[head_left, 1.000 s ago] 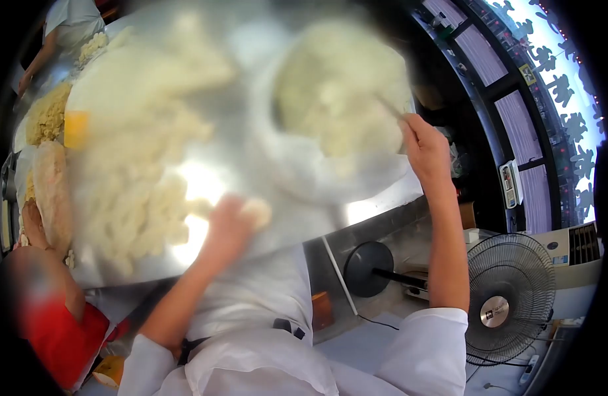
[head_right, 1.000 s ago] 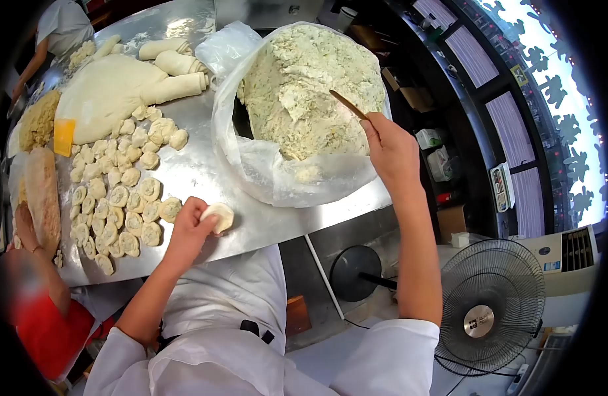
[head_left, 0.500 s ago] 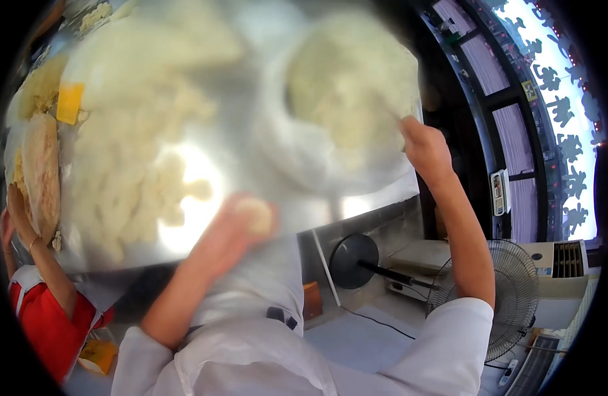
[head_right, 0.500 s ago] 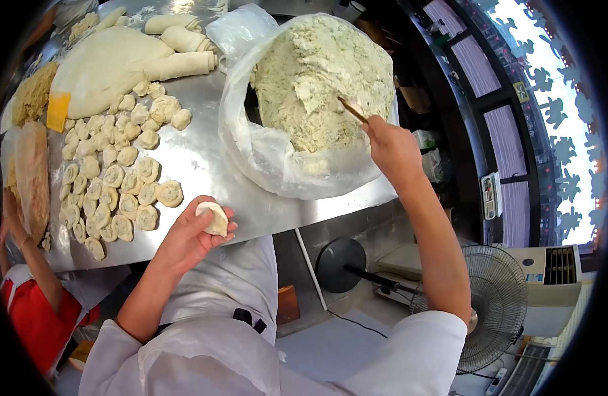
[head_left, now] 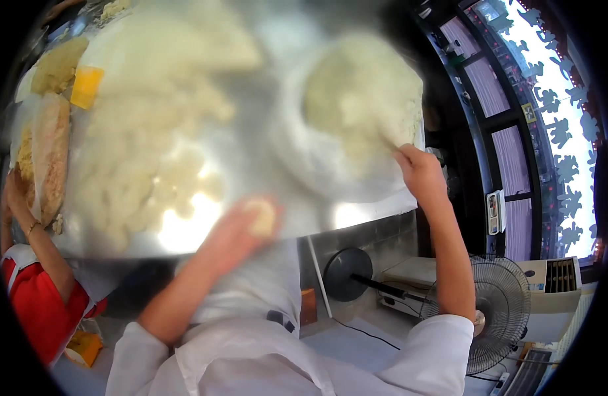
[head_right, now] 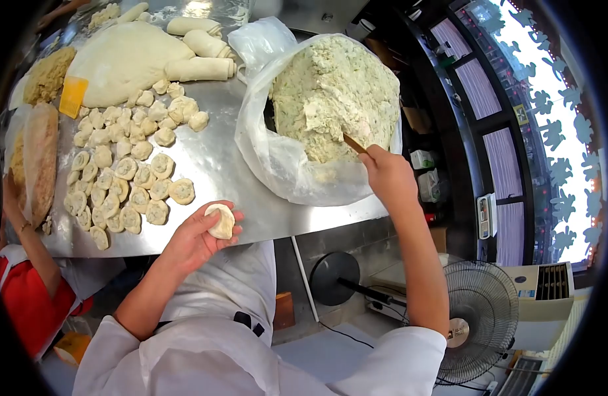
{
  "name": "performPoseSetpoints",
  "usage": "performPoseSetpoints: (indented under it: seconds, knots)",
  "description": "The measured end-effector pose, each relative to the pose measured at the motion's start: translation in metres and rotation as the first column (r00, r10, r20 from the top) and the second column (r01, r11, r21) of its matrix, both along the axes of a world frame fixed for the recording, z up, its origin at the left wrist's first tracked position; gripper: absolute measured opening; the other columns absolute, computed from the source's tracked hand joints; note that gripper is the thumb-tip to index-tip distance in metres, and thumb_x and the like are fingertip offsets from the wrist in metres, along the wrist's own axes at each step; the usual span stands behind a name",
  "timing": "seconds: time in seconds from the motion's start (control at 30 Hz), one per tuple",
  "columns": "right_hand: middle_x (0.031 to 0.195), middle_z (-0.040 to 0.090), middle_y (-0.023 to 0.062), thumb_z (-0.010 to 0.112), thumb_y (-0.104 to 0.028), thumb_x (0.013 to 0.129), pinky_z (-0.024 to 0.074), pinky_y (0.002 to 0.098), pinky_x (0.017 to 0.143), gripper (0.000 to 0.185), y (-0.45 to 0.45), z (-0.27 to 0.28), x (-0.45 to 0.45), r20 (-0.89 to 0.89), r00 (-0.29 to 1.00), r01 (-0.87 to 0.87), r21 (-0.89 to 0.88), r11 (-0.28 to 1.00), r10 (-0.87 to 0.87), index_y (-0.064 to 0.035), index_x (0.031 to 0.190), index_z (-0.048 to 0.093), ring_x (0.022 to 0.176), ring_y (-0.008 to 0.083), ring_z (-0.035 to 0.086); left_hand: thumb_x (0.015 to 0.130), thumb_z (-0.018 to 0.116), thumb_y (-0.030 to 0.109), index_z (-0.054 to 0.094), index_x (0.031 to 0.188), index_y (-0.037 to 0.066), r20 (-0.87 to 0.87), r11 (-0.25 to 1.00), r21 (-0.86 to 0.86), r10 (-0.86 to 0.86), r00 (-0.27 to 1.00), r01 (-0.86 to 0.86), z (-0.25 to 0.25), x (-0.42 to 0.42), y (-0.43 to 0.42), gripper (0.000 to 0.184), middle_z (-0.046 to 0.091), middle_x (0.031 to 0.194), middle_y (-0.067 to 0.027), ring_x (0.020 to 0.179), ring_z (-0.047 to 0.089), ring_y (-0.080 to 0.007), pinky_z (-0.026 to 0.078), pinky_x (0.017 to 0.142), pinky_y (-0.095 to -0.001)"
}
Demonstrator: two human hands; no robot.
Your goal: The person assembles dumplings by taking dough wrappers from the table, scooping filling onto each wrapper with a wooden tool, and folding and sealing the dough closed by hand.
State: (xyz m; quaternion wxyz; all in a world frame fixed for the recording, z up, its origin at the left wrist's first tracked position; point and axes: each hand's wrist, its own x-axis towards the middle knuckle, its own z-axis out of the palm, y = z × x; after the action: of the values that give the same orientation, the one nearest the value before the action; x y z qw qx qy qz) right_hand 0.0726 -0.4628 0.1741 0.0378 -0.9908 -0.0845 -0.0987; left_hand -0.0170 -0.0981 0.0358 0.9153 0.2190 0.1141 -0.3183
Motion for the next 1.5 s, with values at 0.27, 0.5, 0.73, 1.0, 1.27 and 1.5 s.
performPoseSetpoints:
  seconds: [0.27, 0.5, 0.73, 1.0, 1.27, 1.5]
  knots:
    - [0.067, 0.061, 0.0147, 0.067, -0.025, 0.095, 0.0442, 0.0515, 0.055, 0.022, 0.008, 0.026, -0.011, 0.078, 0.995, -0.04, -0.214, 0.976, 0.058, -0.0076, 0.086, 0.059, 0.065, 0.0399, 0.062, 0.107, 0.051, 0.02, 0.051, 0.137, 0.002, 0.213, 0.982, 0.187, -0.062, 0.975, 0.022, 0.013, 0.0, 0.002, 0.035, 0.063, 0.128, -0.0185, 0.108, 0.068, -0.0264, 0.059, 0.093, -0.0399]
    - [0.07, 0.062, 0.0101, 0.067, -0.022, 0.095, 0.0448, 0.0485, 0.053, 0.018, 0.008, 0.029, -0.016, 0.176, 0.98, -0.054, -0.199, 0.978, 0.09, -0.0088, 0.086, 0.058, 0.064, 0.0361, 0.062, 0.107, 0.048, 0.014, 0.05, 0.138, 0.0, 0.282, 0.992, 0.125, -0.047, 0.958, 0.012, 0.064, 0.033, -0.025, 0.034, 0.062, 0.132, -0.0195, 0.116, 0.066, -0.028, 0.056, 0.099, -0.0407]
    - [0.074, 0.065, 0.0115, 0.066, -0.017, 0.093, 0.0478, 0.0467, 0.056, 0.014, 0.004, 0.017, 0.002, 0.11, 0.966, -0.199, -0.259, 0.945, 0.234, -0.0082, 0.087, 0.057, 0.066, 0.0359, 0.064, 0.105, 0.05, 0.01, 0.049, 0.139, -0.002, 0.475, 0.984, 0.159, -0.004, 0.88, -0.082, 0.089, 0.125, -0.094, 0.036, 0.061, 0.134, -0.0194, 0.121, 0.063, -0.0278, 0.052, 0.104, -0.0368]
    - [0.069, 0.064, 0.0177, 0.068, -0.017, 0.093, 0.0484, 0.0487, 0.058, 0.014, -0.005, 0.001, 0.005, -0.024, 0.99, -0.143, -0.121, 0.982, 0.141, -0.0063, 0.087, 0.06, 0.066, 0.0415, 0.062, 0.102, 0.053, 0.011, 0.056, 0.134, 0.001, 0.515, 0.88, 0.456, -0.14, 0.845, -0.132, 0.077, 0.176, -0.149, 0.034, 0.065, 0.127, -0.0092, 0.115, 0.063, -0.0181, 0.05, 0.102, -0.0359]
    - [0.055, 0.057, 0.0062, 0.058, -0.022, 0.102, 0.0376, 0.0306, 0.044, 0.034, 0.016, 0.008, -0.009, -0.579, 0.805, 0.424, 0.409, 0.808, -0.129, 0.0036, 0.081, 0.065, 0.042, 0.0104, 0.05, 0.101, 0.053, 0.009, 0.057, 0.133, 0.001, 0.549, 0.891, 0.428, -0.124, 0.827, -0.151, 0.062, 0.181, -0.143, 0.033, 0.066, 0.125, -0.0081, 0.115, 0.062, -0.0167, 0.048, 0.102, -0.0333]
    - [0.056, 0.055, 0.0041, 0.055, -0.026, 0.105, 0.0296, 0.0263, 0.037, 0.032, 0.034, 0.007, -0.037, -0.733, 0.675, 0.683, 0.664, 0.303, 0.086, 0.0011, 0.091, 0.064, 0.038, 0.0093, 0.04, 0.104, 0.051, 0.014, 0.056, 0.133, 0.0, 0.484, 0.87, 0.475, -0.131, 0.865, -0.133, 0.086, 0.117, -0.125, 0.033, 0.065, 0.125, -0.0093, 0.12, 0.06, -0.0171, 0.046, 0.105, -0.034]
